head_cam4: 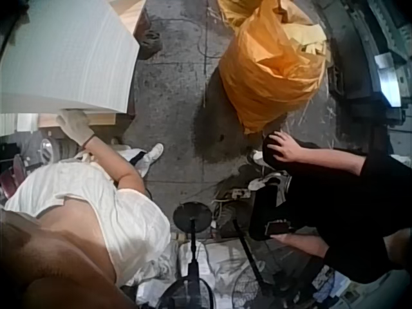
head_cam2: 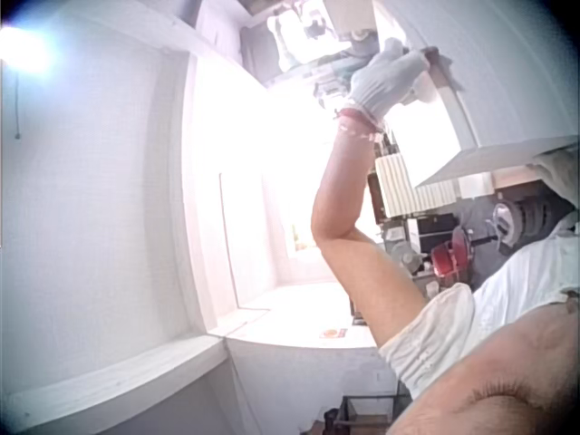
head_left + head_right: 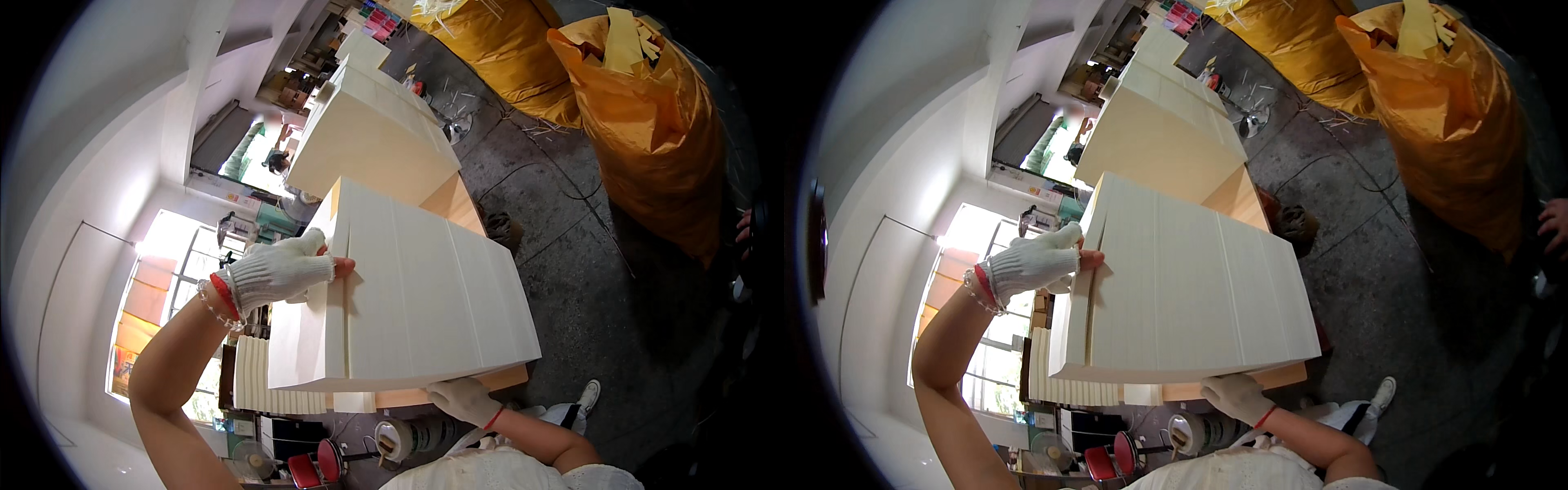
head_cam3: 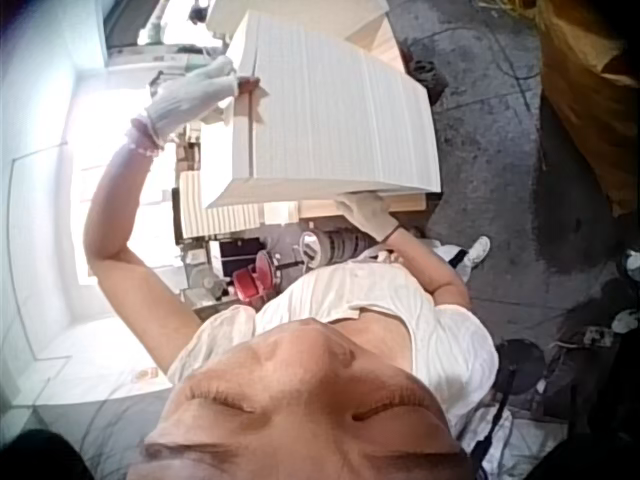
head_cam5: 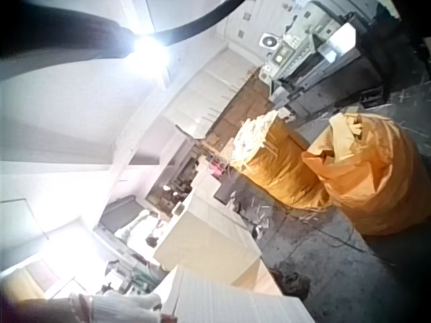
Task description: The person assembles white paper boxes by hand in a workshop. They pick up flat white sheets, fold them into box shapes, and insert yellow rectangular pieces into the sides. The person repeatedly stacks the finished boxes on a wooden table.
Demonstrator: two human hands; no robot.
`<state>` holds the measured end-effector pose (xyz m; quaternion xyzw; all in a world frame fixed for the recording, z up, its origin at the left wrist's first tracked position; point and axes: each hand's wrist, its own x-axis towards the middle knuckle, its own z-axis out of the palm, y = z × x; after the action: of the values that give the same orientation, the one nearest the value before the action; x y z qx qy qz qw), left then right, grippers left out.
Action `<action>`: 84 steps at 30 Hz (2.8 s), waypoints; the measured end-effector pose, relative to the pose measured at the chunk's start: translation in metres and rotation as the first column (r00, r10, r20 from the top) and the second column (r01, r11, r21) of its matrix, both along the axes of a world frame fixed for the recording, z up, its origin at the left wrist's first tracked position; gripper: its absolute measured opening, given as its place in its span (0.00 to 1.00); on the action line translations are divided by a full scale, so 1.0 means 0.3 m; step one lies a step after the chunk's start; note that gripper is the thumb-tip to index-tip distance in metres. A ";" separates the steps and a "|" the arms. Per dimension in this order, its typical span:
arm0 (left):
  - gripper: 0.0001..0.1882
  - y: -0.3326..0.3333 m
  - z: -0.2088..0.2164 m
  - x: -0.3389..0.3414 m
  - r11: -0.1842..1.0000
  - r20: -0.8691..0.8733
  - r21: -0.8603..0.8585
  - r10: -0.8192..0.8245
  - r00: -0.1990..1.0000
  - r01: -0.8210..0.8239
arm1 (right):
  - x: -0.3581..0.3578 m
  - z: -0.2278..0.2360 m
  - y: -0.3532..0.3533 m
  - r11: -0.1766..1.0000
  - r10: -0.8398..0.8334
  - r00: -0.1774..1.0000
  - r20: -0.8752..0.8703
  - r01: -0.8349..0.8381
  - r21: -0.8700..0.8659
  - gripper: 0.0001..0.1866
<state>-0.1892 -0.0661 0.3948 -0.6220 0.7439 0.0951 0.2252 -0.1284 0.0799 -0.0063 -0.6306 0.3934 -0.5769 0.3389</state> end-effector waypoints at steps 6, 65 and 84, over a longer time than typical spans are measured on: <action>0.14 0.022 0.018 -0.019 1.000 -0.018 0.019 0.023 1.000 -0.023 | -0.004 -0.006 0.000 0.995 0.080 0.991 -0.103 -0.073 0.070 0.13; 0.18 -0.432 0.245 1.915 0.866 -0.464 -0.241 -0.500 -0.731 -0.438 | 0.847 0.968 -0.148 0.827 -0.549 0.350 -0.759 0.096 -0.554 0.26; 0.41 -0.164 -0.573 1.746 0.194 -0.499 -0.687 -0.827 0.260 -0.700 | 1.245 -0.088 -0.543 0.856 -0.059 0.666 0.743 -0.349 0.381 0.31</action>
<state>0.3347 -0.1153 0.2229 -0.3348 0.5950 -0.0624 -0.7280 0.2451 -0.0831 -0.0328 -0.2678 0.3043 -0.6295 0.6629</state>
